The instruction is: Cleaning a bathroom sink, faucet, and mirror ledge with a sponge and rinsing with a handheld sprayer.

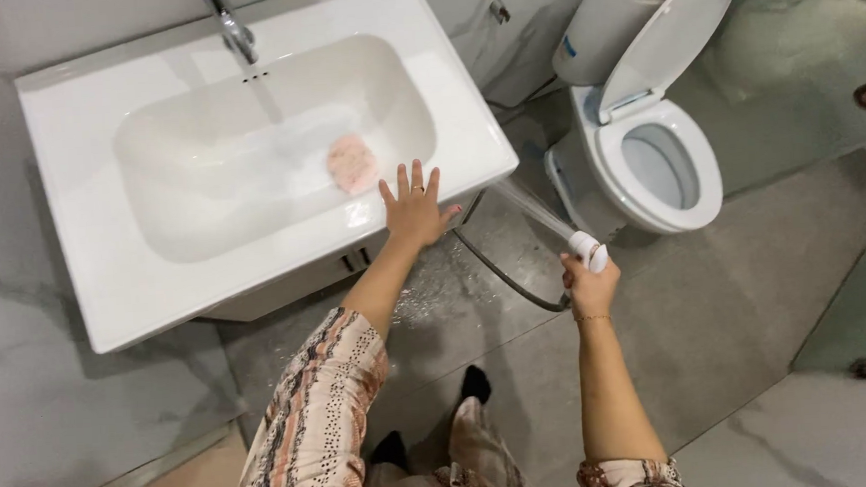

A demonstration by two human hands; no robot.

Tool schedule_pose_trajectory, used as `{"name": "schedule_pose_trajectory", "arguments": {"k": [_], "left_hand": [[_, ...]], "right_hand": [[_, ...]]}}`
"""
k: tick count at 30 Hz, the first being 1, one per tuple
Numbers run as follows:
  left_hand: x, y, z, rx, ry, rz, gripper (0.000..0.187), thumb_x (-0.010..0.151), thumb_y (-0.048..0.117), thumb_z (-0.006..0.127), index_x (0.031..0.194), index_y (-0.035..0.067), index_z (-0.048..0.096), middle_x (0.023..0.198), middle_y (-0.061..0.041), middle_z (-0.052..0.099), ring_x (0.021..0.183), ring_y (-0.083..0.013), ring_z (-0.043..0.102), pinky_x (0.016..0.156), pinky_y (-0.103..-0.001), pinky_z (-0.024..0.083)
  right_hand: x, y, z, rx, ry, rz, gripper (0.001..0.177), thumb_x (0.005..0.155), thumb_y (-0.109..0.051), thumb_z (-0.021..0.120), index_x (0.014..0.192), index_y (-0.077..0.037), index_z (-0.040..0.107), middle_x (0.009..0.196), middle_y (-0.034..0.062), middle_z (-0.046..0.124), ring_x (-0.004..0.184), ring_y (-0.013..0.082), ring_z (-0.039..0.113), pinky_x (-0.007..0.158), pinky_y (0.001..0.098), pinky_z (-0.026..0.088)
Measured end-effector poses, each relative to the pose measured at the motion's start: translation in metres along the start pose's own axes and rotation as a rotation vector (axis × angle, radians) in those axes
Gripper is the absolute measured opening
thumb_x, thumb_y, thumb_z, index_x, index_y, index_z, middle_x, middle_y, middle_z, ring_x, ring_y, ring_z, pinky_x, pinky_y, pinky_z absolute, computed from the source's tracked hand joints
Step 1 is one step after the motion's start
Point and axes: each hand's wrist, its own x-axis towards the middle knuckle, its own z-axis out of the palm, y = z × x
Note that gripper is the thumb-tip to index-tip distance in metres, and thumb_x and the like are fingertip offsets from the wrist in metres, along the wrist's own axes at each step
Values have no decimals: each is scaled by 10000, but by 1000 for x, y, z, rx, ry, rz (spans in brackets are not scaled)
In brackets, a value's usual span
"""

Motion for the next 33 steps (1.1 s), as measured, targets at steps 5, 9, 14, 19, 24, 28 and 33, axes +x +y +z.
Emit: {"name": "schedule_pose_trajectory", "arguments": {"k": [5, 9, 14, 19, 24, 28, 33], "left_hand": [[53, 42, -34, -138, -55, -133, 977, 901, 788, 443, 1633, 222, 132, 1669, -191, 191, 1517, -376, 209, 1166, -660, 187], [111, 46, -15, -322, -2, -374, 1056, 896, 828, 450, 1661, 222, 47, 1611, -235, 327, 1360, -383, 468, 1026, -548, 445], [124, 53, -53, -453, 34, -463, 1114, 867, 776, 559, 1664, 214, 21, 1581, -246, 361, 1283, -367, 552, 897, -448, 547], [170, 43, -56, -528, 54, -560, 1100, 887, 759, 577, 1663, 235, -2, 1585, -327, 299, 1276, -450, 566, 830, -409, 600], [201, 28, -72, -590, 61, -621, 1100, 887, 773, 560, 1649, 243, -31, 1603, -363, 225, 1274, -553, 530, 622, -328, 642], [203, 25, -73, -633, 30, -640, 1129, 856, 779, 563, 1647, 254, -47, 1622, -360, 182, 1275, -568, 523, 554, -296, 624], [209, 21, -70, -644, 40, -637, 1137, 864, 766, 614, 1641, 265, -49, 1597, -360, 149, 1354, -619, 357, 621, -321, 616]], "right_hand": [[79, -34, 0, -148, -79, -43, 173, 806, 25, 769, 953, 29, 679, 679, 36, 609, 519, 117, 549, 448, 280, 403], [132, -64, 19, -345, -177, -173, 211, 792, -16, 804, 990, 4, 733, 738, 32, 666, 561, 102, 568, 479, 274, 426], [188, -63, 49, -350, -236, -378, 244, 784, -6, 831, 1017, 7, 762, 847, 15, 739, 708, 70, 644, 620, 229, 498], [228, -79, 101, -222, -261, -167, 217, 799, -15, 810, 999, 5, 727, 745, 12, 654, 568, 91, 548, 488, 266, 419], [270, -82, 153, -133, -301, -152, 233, 795, 11, 783, 1019, 13, 718, 709, 1, 636, 528, 87, 549, 452, 261, 400], [289, -104, 209, -207, -250, -123, 205, 820, -2, 780, 1014, 20, 715, 679, 21, 627, 492, 104, 538, 438, 277, 405], [316, -114, 283, -235, -206, -132, 206, 803, -8, 786, 998, 9, 722, 705, 19, 669, 507, 85, 564, 440, 272, 423]]}}
